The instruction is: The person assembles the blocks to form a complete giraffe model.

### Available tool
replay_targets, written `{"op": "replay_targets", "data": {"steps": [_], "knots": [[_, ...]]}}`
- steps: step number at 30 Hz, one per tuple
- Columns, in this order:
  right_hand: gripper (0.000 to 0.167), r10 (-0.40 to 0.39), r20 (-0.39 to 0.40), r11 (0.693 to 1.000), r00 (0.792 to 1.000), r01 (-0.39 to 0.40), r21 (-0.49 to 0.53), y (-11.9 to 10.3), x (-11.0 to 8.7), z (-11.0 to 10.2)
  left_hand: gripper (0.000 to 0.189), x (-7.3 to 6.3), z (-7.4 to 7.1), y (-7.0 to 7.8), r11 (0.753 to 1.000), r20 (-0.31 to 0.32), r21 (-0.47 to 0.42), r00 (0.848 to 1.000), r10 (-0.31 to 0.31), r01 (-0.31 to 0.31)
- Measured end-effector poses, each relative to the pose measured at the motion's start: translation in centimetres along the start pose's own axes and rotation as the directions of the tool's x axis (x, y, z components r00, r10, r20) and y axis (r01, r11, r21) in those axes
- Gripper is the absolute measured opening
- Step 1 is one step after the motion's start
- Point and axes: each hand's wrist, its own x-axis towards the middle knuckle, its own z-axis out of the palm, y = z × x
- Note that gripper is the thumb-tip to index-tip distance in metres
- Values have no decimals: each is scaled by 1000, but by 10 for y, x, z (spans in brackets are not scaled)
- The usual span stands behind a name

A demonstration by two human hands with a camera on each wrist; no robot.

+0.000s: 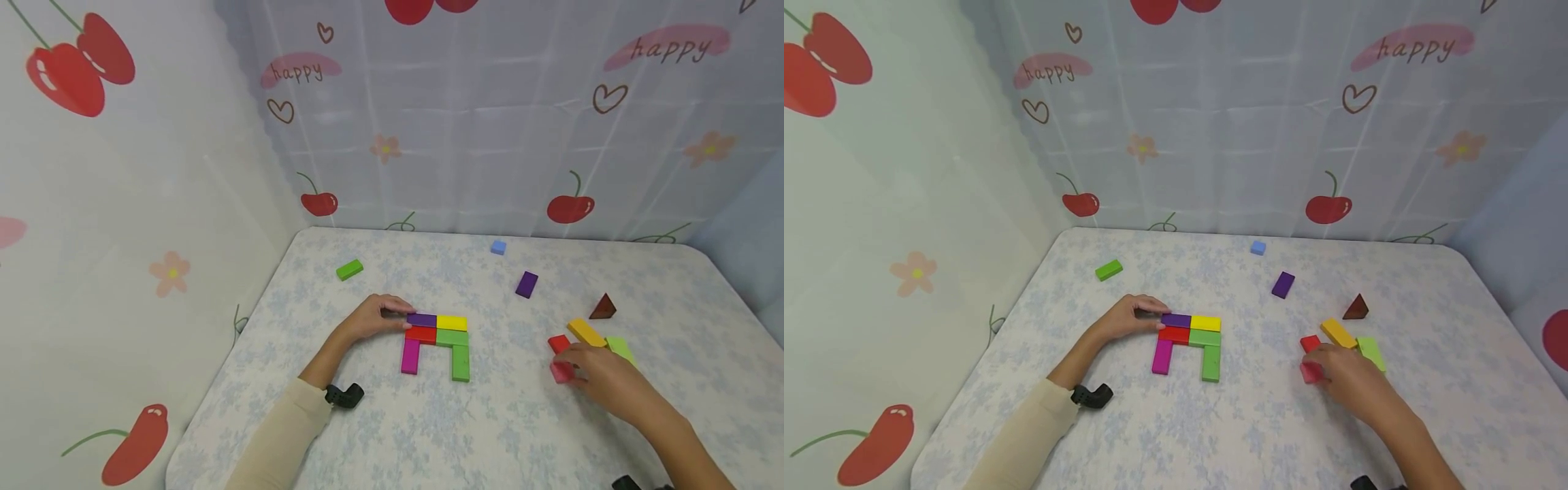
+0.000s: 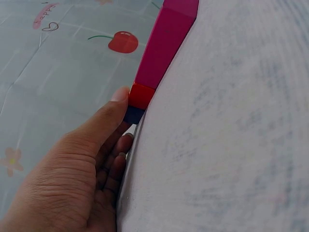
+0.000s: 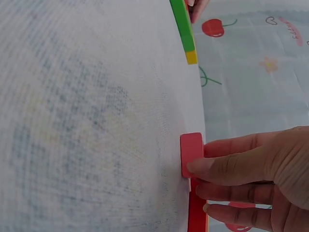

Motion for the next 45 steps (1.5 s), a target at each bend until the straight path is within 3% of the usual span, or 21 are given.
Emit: {"op": "replay_targets", "data": {"steps": [7, 11, 16, 29, 32, 39, 45], "knots": [[38, 17, -7, 1000, 1000, -17, 6, -4, 1, 1, 35, 0, -1, -2, 1000, 11, 2, 1000, -1, 1], [38, -15, -87, 1000, 996, 16, 13, -10, -1, 1, 36, 0, -1, -2, 1000, 13, 9, 1000, -1, 1], [37, -112, -193, 994, 975, 108, -27, -20, -3, -2, 35, 0, -1, -2, 1000, 15, 6, 1000, -12, 12], [31, -180, -143, 984, 973, 177, -35, -62, 7, 2, 35, 0, 0, -3, 1000, 9, 10, 1000, 25, -25], [31, -242, -164, 970, 956, 238, -44, -74, 11, 4, 35, 1, 0, -2, 1000, 4, 17, 1000, 27, -27], [29, -410, -195, 912, 891, 409, -47, -101, 19, 10, 35, 1, 0, -1, 999, 2, -7, 1000, 31, -31], [28, -471, -166, 878, 866, 478, 1, -123, 27, 16, 35, 1, -1, 0, 1000, 3, -1, 1000, 9, -9]]}}
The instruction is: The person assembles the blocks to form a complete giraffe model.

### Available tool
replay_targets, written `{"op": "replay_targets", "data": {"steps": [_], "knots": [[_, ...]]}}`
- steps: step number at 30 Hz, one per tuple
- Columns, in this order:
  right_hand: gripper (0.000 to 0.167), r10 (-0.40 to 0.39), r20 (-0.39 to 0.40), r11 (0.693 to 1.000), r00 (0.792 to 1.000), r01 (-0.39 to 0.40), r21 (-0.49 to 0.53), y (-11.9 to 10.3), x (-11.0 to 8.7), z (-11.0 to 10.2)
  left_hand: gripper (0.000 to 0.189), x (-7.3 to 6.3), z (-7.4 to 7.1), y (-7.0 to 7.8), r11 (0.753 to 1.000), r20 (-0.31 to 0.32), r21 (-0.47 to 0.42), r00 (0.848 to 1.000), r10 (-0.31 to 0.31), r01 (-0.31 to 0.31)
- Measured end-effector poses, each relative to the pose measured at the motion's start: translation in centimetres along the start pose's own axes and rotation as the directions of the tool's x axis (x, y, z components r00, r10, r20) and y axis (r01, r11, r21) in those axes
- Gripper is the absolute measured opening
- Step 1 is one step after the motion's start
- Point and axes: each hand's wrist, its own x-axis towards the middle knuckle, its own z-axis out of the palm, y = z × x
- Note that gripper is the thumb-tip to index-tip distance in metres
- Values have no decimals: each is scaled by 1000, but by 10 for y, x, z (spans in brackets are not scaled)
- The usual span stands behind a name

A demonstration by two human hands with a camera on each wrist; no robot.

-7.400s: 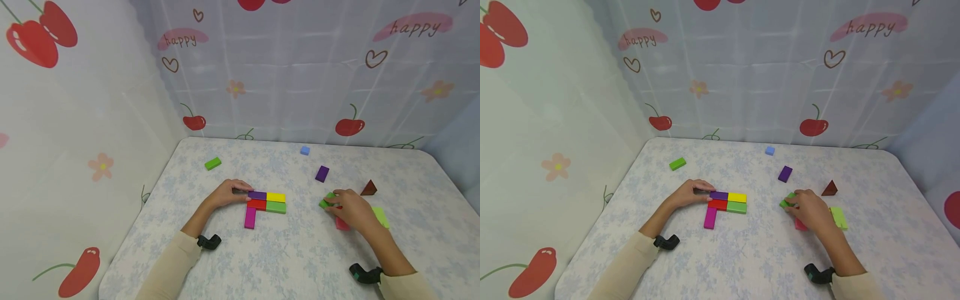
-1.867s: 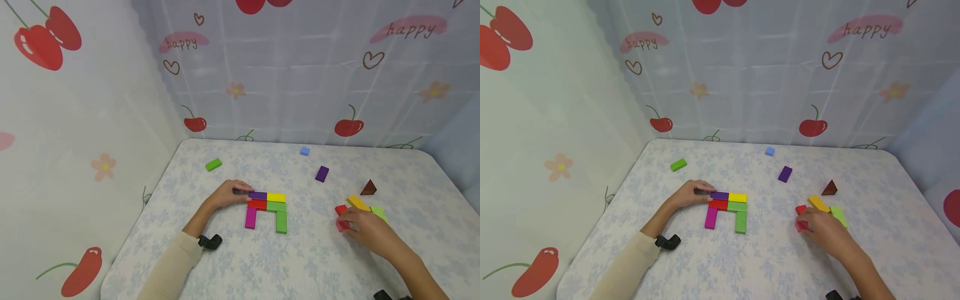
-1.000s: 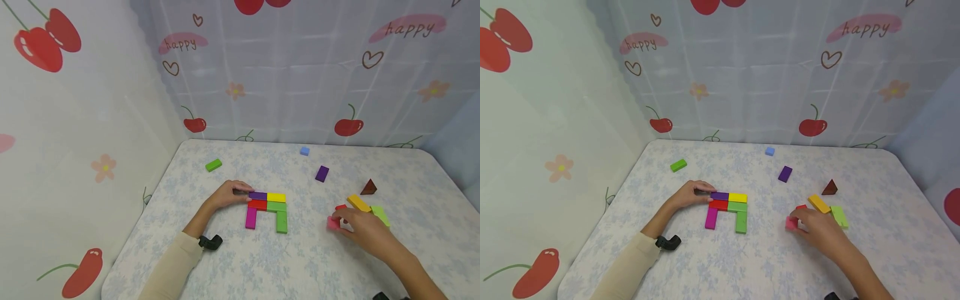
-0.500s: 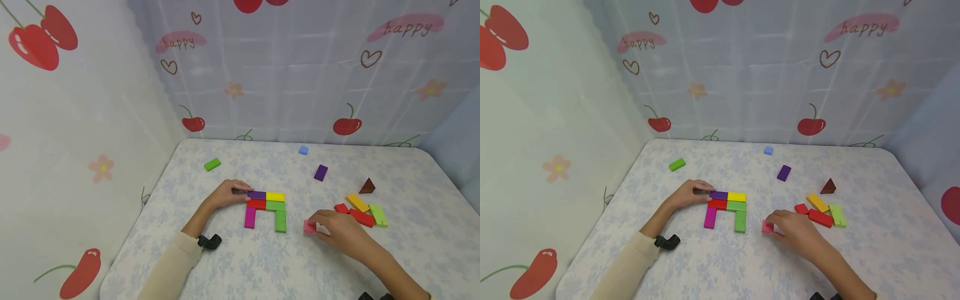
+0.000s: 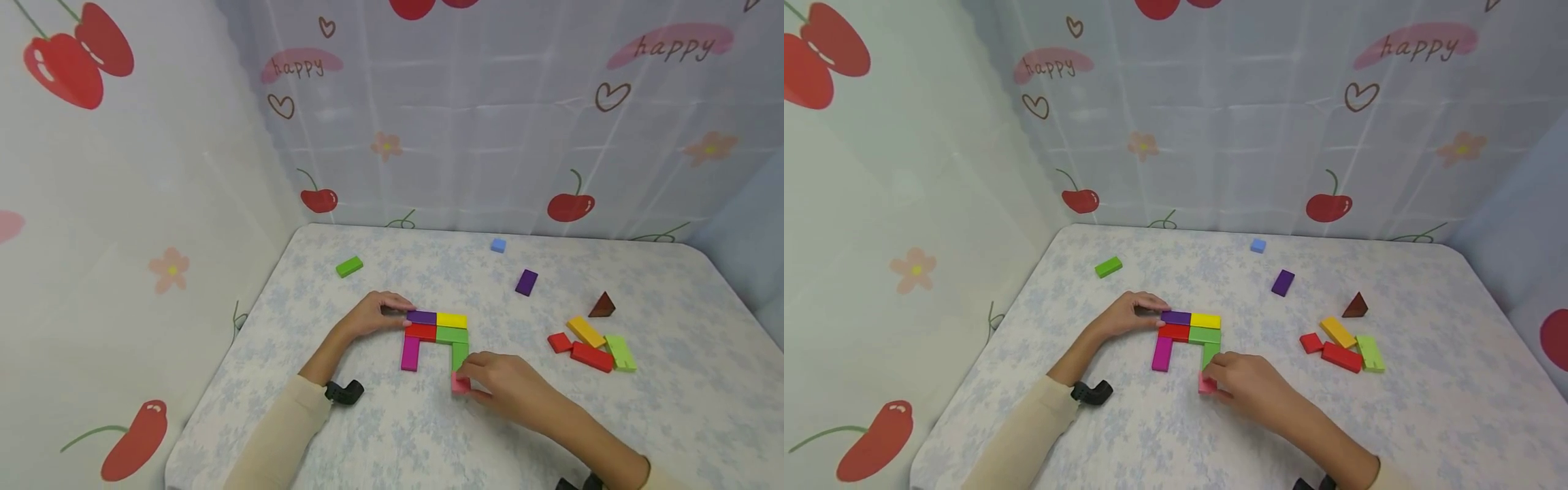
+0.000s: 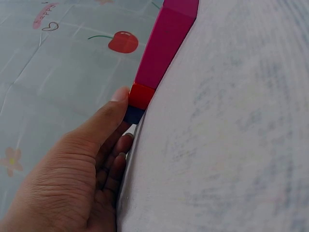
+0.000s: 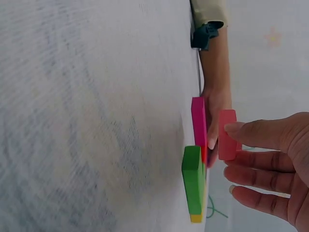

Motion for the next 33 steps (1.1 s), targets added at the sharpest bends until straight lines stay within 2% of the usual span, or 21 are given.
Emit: {"op": "replay_targets", "data": {"steps": [8, 12, 20, 26, 33], "knots": [[16, -121, 13, 992, 993, 120, 41, -17, 15, 19, 34, 1, 2, -1, 1000, 9, -10, 1000, 2, -2], [13, -148, 35, 987, 988, 145, 72, -22, 21, 29, 34, 0, 2, -1, 1000, -1, -20, 1000, 7, -7], [13, -92, 72, 992, 993, 85, 94, -25, 30, 34, 33, 0, -1, -1, 1000, 4, 1, 1000, -12, 12], [11, -75, 86, 994, 994, 68, 83, -24, 24, 29, 34, 0, -1, -1, 1000, 8, 10, 1000, -12, 12], [31, -97, 173, 993, 980, 84, 83, -23, 14, 30, 34, 1, -1, -1, 1000, 9, 5, 1000, 3, -3]]}}
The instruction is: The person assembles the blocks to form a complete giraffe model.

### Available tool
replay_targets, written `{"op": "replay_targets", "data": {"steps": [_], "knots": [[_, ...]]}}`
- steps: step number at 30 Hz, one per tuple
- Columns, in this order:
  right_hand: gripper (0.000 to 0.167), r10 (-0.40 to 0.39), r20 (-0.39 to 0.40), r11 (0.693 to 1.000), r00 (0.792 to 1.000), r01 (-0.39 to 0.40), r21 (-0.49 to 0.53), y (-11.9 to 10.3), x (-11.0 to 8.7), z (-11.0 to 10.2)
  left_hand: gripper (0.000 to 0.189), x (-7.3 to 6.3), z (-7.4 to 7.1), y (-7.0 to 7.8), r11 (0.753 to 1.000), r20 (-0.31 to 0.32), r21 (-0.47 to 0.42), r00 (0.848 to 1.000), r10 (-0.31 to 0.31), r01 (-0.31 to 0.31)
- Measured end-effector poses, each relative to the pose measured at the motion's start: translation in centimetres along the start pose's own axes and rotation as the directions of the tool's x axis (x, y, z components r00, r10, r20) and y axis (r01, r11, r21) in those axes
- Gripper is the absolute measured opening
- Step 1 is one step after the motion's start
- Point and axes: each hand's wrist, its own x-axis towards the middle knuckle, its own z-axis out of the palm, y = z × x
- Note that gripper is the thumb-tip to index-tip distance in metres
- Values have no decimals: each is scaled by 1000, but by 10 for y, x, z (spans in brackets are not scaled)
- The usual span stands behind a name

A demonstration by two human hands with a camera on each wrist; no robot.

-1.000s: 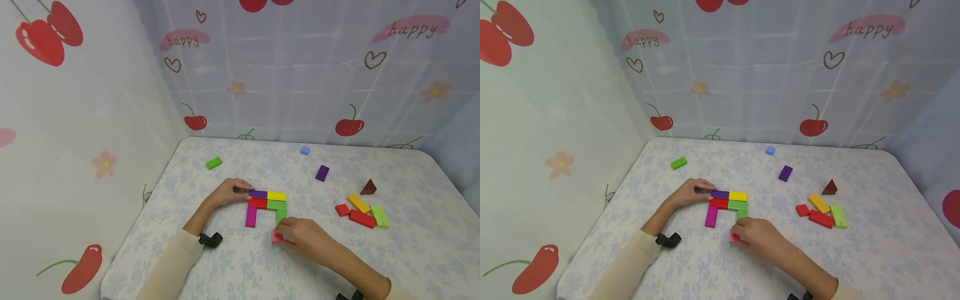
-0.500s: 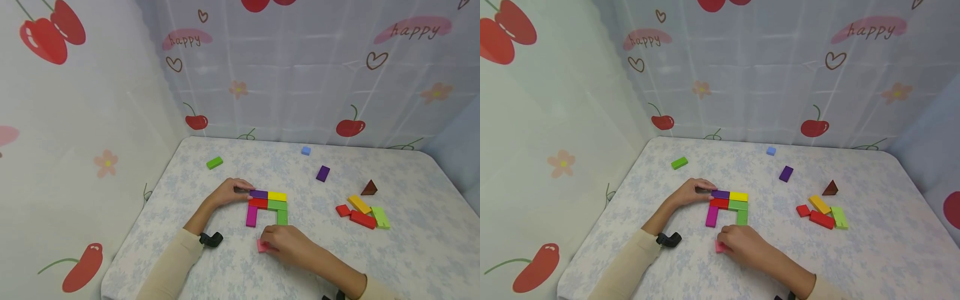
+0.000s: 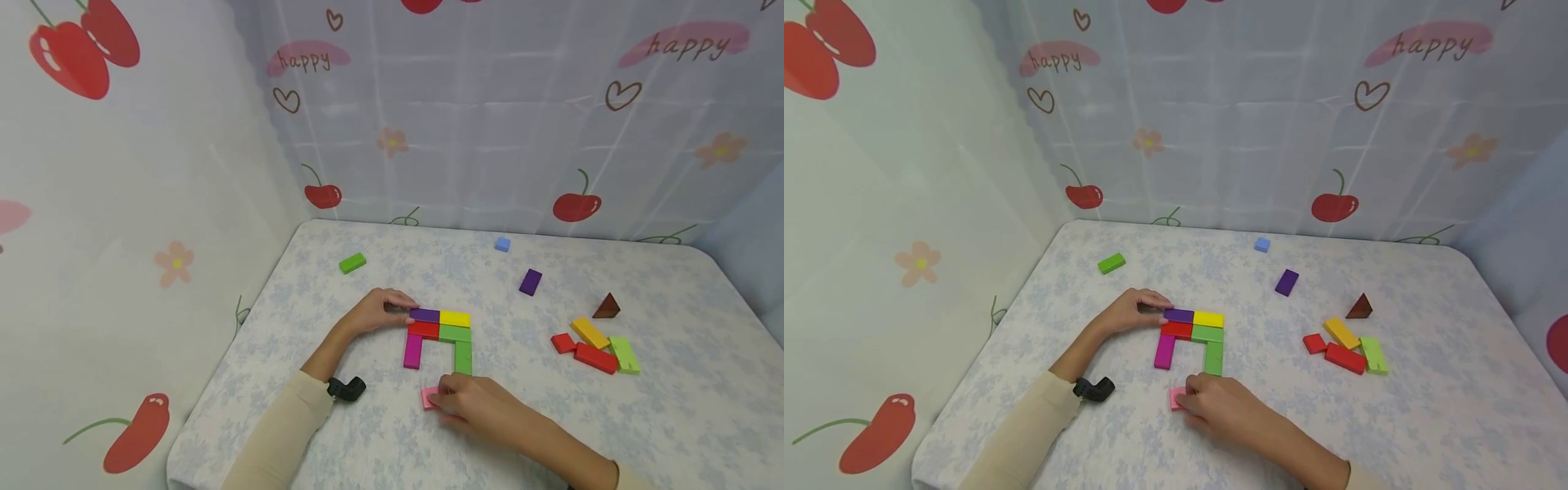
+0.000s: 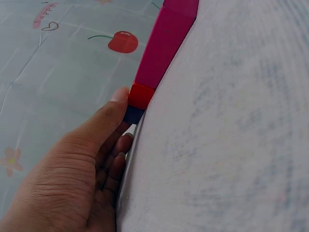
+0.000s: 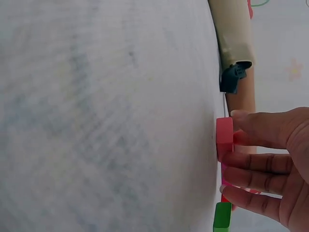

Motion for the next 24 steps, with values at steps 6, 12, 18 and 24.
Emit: {"op": "replay_targets", "data": {"steps": [6, 12, 18, 24], "knots": [[46, -41, -5, 996, 999, 41, -77, -7, 3, 1, 33, 1, 0, -1, 999, -4, 11, 999, -32, 32], [50, -17, -30, 993, 999, 13, -118, -15, 14, 4, 34, 1, 1, 0, 1000, -12, 1, 1000, -23, 23], [54, 17, -35, 987, 999, -22, -159, -16, 23, 8, 33, 1, 1, 0, 1000, -7, 4, 1000, -21, 21], [58, 34, -32, 987, 999, -38, -157, -16, 28, 9, 33, 0, 0, 0, 1000, -1, 7, 1000, -26, 26]]}}
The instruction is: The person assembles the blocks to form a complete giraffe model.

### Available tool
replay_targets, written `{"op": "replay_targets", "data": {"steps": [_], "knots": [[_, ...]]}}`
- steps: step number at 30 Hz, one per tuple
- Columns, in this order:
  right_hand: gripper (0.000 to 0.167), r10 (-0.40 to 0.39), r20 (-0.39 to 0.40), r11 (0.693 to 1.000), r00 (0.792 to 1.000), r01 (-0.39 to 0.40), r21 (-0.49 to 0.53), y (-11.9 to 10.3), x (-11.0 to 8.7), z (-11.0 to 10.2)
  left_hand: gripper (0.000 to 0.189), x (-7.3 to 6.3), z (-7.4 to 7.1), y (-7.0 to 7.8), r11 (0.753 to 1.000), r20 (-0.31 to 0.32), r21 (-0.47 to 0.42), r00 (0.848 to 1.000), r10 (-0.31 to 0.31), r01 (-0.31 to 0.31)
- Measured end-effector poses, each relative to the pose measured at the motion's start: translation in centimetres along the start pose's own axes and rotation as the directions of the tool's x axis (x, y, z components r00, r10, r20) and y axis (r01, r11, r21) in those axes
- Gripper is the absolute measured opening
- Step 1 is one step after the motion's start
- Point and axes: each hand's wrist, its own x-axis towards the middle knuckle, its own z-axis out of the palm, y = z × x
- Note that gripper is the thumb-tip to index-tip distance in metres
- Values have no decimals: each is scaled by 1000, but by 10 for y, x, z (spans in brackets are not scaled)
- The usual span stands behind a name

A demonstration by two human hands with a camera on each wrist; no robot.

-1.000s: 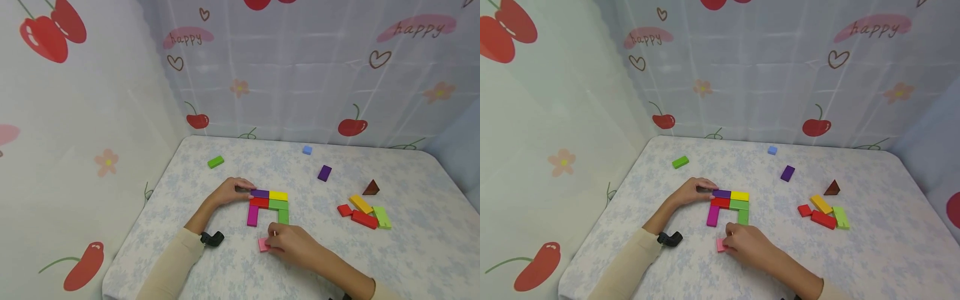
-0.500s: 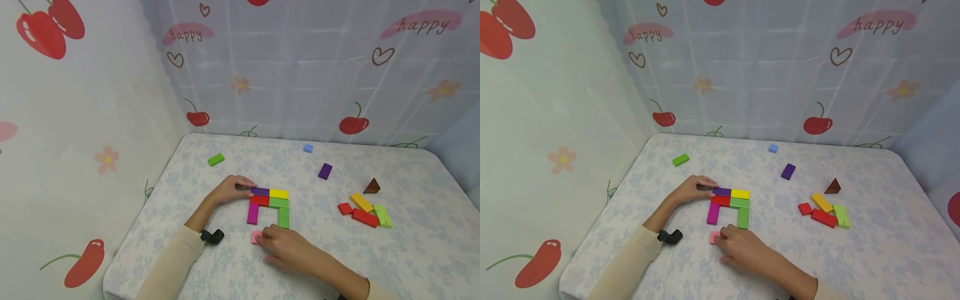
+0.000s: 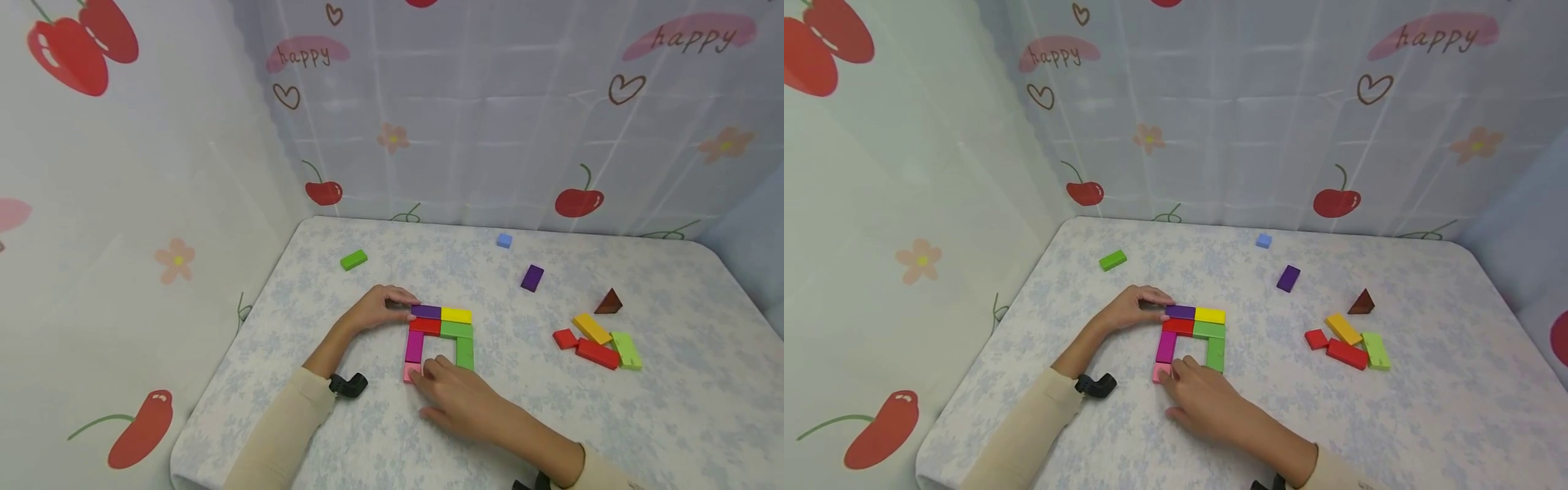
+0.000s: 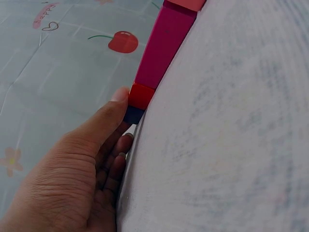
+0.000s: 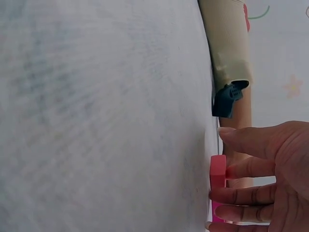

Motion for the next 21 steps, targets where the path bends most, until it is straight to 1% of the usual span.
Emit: {"op": "replay_targets", "data": {"steps": [4, 11, 14, 18, 21], "knots": [[61, -3, -4, 1000, 1000, 3, -6, 0, 1, 0, 34, 0, 0, 1, 1000, -4, -4, 1000, 6, -6], [61, 1, -17, 1000, 1000, -1, -8, -1, 2, 1, 34, 0, -1, 1, 1000, -11, 3, 1000, 0, 0], [64, 12, -9, 1000, 1000, -12, 0, -2, 2, 0, 34, 0, -1, 1, 1000, -14, 5, 1000, -3, 3], [65, 63, 11, 997, 998, -63, 49, -1, 0, -6, 33, 0, 0, 0, 1000, -10, -10, 1000, -6, 6], [62, 120, -10, 990, 993, -119, 76, 4, -6, -18, 33, 0, 0, 0, 1000, -4, -13, 1000, -1, 1]]}}
